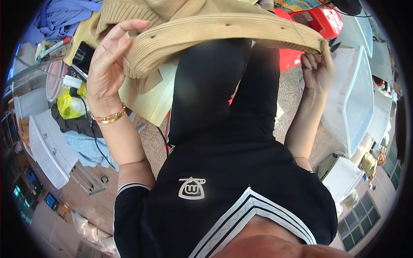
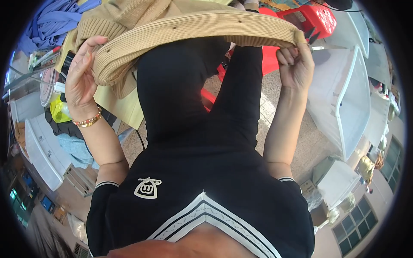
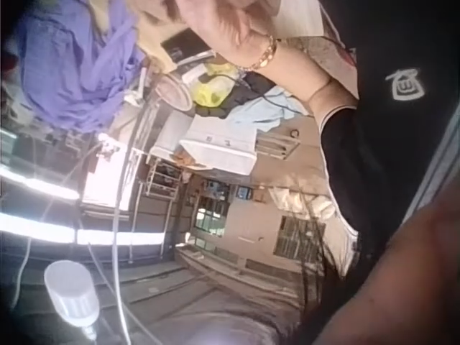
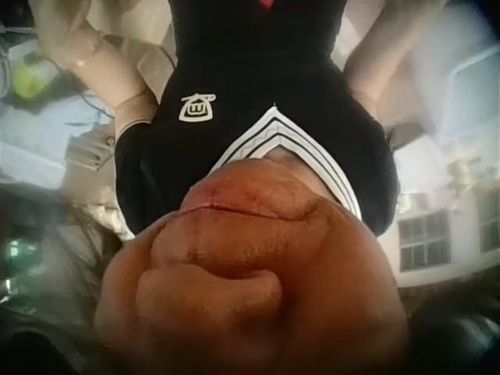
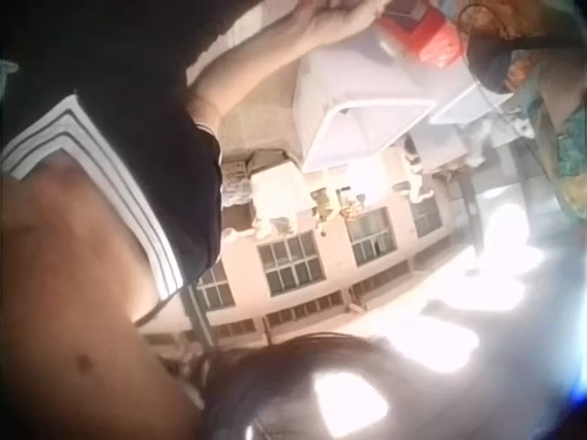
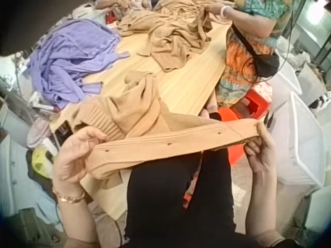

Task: Trim excess threads from various garments using small scissors.

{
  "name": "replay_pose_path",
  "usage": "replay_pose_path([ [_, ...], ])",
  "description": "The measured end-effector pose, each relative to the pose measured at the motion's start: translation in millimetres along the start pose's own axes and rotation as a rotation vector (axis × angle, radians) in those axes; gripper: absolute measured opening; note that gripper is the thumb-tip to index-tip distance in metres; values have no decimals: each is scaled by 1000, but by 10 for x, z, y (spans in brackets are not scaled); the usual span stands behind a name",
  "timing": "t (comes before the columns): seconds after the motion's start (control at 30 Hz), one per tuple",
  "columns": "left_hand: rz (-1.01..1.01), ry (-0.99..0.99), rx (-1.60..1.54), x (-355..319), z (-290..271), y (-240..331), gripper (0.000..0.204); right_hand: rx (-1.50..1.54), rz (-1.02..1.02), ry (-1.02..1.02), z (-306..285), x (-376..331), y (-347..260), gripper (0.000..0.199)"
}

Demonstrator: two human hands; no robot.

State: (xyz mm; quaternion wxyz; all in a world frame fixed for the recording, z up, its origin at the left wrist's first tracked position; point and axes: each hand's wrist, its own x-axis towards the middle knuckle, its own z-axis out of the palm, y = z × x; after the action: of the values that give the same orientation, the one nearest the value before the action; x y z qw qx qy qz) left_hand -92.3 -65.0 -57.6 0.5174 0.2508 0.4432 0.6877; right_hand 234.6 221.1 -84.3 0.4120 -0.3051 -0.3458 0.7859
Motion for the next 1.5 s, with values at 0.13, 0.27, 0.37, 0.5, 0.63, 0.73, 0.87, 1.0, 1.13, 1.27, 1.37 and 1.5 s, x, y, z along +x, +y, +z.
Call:
replay_pose_path([
  [0.13,-9,-94,14,-90,23,103,47,64,12,6,26,21,-46,18],
  [0.27,1,-182,-47,-59,45,52,45,152,64,-57,-177,62,-73,17],
  [0.37,-2,-191,-116,-78,20,29,44,174,70,-67,-219,60,-64,17],
  [0.5,19,-141,-70,-117,-61,-18,42,162,81,-29,-185,42,7,16],
  [0.63,0,-110,-82,-66,-83,103,40,217,69,-47,-200,56,41,16],
  [0.73,35,-27,70,6,-21,158,43,260,101,-108,-287,71,13,15],
  [0.87,262,408,264,-26,-98,205,35,117,93,29,214,-27,162,9],
  [1.0,351,727,1422,252,-142,154,94,-195,42,-268,602,-131,256,21],
  [1.13,-33,441,993,382,-347,-154,124,-192,209,-321,645,-170,329,33],
  [1.27,35,360,1029,457,-362,-308,112,-147,207,-161,202,-238,387,30],
  [1.37,-230,465,324,501,-687,-433,68,-166,197,-65,-114,-277,453,26],
  [1.5,-228,532,-87,558,-667,-386,43,-160,203,62,-382,-372,407,21],
])
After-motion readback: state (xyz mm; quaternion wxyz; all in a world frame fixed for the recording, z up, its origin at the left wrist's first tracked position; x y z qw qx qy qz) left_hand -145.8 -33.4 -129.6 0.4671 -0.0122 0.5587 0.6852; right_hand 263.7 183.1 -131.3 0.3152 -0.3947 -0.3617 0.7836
